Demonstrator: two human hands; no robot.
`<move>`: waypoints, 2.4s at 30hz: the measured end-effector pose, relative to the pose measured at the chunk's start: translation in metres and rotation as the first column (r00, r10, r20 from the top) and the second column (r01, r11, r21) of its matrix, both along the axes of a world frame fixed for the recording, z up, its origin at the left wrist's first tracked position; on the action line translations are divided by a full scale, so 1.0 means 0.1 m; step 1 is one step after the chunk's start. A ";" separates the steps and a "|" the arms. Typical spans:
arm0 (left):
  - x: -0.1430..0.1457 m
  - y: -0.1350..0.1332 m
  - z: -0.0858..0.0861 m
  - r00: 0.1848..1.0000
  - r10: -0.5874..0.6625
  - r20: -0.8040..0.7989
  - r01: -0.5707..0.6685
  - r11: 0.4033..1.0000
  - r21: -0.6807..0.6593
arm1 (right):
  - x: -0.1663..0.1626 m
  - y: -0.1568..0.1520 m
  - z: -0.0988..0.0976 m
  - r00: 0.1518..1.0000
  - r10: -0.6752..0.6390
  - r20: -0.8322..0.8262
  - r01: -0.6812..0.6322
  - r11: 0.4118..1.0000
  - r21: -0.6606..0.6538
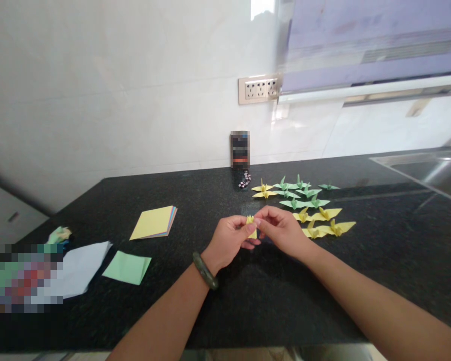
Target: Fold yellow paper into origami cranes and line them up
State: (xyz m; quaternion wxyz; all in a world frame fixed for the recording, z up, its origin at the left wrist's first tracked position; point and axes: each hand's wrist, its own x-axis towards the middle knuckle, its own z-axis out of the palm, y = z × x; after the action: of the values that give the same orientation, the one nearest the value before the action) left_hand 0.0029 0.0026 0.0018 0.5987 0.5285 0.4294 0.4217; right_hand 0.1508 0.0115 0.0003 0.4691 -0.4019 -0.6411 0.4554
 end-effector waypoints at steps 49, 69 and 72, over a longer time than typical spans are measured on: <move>-0.06 0.06 -0.09 0.981 -0.182 0.066 0.185 0.982 -0.034 | 0.15 0.09 0.00 0.975 0.084 0.205 -0.142 0.946 0.292; -0.07 0.05 -0.05 0.993 -0.112 0.029 0.113 0.992 -0.050 | 0.08 0.07 -0.05 0.992 0.112 0.058 -0.114 0.993 0.029; -0.06 0.05 -0.06 0.994 -0.104 0.029 0.105 0.993 -0.045 | 0.07 0.08 -0.07 0.994 0.104 -0.011 -0.104 0.994 -0.017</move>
State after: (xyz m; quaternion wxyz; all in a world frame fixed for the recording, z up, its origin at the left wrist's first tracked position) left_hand -0.0033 0.0080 -0.0043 0.6379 0.5305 0.4026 0.3867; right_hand 0.1575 0.0195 -0.0071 0.4445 -0.3696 -0.6547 0.4870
